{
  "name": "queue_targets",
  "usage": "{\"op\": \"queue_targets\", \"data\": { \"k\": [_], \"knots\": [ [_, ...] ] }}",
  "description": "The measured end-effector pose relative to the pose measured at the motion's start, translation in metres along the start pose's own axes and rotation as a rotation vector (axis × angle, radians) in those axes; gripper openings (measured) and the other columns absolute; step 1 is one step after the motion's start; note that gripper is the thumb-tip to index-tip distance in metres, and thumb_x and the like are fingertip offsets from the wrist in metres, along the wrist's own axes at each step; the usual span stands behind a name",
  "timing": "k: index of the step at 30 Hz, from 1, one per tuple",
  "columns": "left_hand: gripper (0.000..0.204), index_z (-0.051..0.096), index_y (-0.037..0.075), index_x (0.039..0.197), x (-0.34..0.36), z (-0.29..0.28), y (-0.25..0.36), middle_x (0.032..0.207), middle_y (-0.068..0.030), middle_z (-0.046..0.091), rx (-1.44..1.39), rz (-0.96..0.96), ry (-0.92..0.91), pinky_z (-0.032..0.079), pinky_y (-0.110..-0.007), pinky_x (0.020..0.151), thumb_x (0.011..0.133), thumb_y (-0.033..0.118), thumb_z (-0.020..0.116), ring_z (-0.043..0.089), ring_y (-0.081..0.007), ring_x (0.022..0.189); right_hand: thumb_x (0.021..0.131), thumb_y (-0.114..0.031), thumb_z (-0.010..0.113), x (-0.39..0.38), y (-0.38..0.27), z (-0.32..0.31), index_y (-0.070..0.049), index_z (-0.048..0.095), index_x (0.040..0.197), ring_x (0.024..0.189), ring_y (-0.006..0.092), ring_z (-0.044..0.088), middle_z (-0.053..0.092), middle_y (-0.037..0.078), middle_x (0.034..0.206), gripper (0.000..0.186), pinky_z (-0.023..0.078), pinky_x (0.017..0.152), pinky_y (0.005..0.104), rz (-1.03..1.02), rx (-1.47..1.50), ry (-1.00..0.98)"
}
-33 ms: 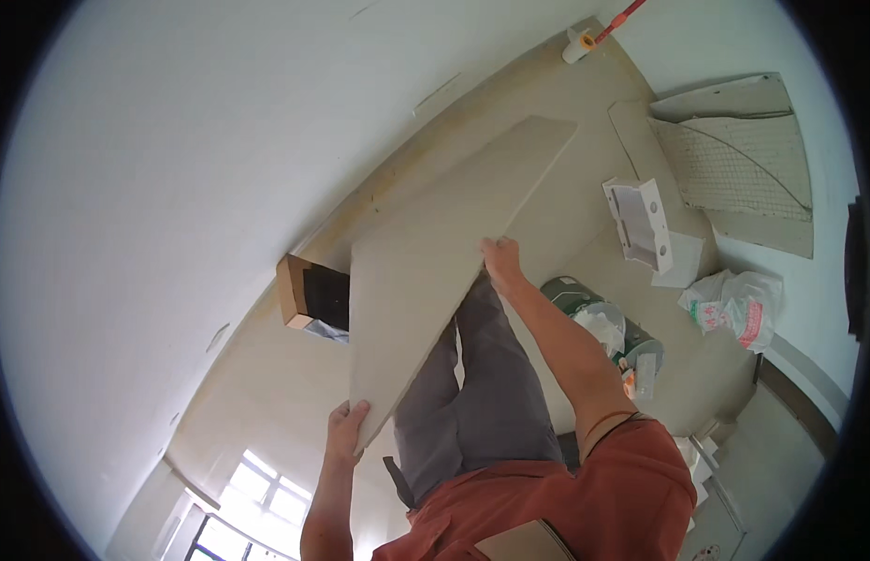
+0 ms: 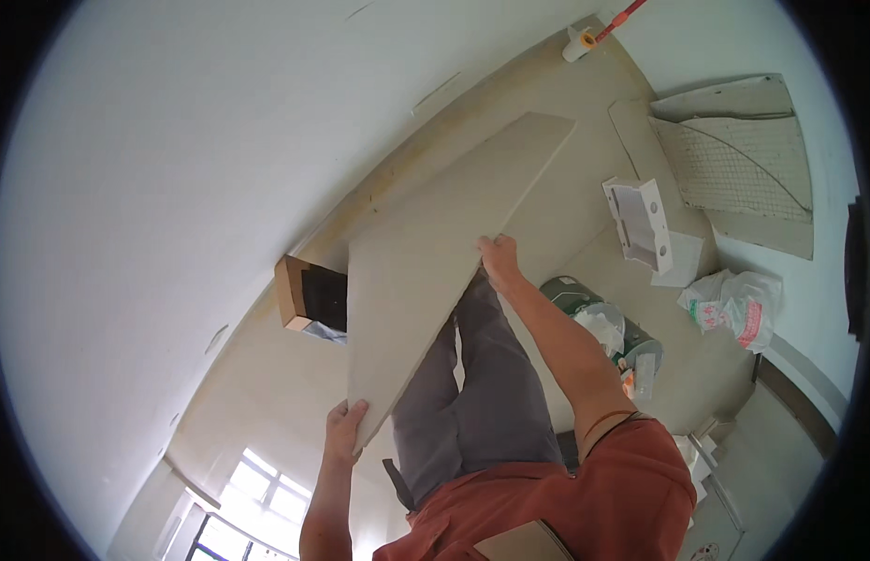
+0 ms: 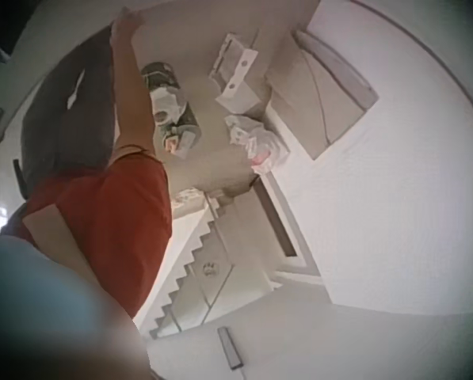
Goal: The recorder is removing and adjusting large floor tiles using a hammer and a pry bar tool.
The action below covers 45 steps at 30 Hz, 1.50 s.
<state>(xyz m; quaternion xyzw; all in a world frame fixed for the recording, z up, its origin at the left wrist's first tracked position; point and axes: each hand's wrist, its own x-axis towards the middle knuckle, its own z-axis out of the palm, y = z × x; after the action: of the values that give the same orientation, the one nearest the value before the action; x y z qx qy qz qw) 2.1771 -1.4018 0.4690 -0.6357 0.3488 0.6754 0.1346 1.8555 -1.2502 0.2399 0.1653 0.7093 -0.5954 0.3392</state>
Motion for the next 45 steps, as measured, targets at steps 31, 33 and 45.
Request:
{"op": "queue_targets", "data": {
  "k": [31,33,45],
  "knots": [
    [0.028,0.054,-0.001,0.099,0.113,0.027,0.067,0.067,-0.003,0.051,-0.212,-0.107,0.002,0.035,-0.023,0.038,0.091,0.026,0.057,0.044,-0.0111,0.043,0.075,-0.014,0.059,0.129,-0.01,0.053,0.006,0.053,0.058,0.05,0.017,0.054,0.052,0.008,0.053,0.027,0.042,0.045,0.0353,0.057,-0.062,0.028],
    [0.027,0.054,-0.001,0.098,0.112,0.03,0.076,0.067,-0.003,0.051,-0.211,-0.12,-0.006,0.035,-0.023,0.037,0.091,0.025,0.057,0.043,-0.0113,0.042,0.075,-0.015,0.058,0.135,-0.009,0.052,0.007,0.054,0.057,0.049,0.0183,0.055,0.053,0.01,0.051,0.029,0.044,0.046,0.0364,0.04,-0.073,0.036],
    [0.028,0.058,0.008,0.112,0.127,-0.005,0.183,0.082,-0.0107,0.063,-0.598,0.1,-0.032,0.045,-0.026,0.05,0.092,0.025,0.048,0.056,-0.0151,0.057,0.086,-0.033,0.041,0.18,-0.063,0.123,0.006,0.059,0.066,0.074,0.0398,0.063,0.064,0.024,0.071,0.048,0.047,0.076,0.0484,0.059,-0.507,-0.136]
  ]
}}
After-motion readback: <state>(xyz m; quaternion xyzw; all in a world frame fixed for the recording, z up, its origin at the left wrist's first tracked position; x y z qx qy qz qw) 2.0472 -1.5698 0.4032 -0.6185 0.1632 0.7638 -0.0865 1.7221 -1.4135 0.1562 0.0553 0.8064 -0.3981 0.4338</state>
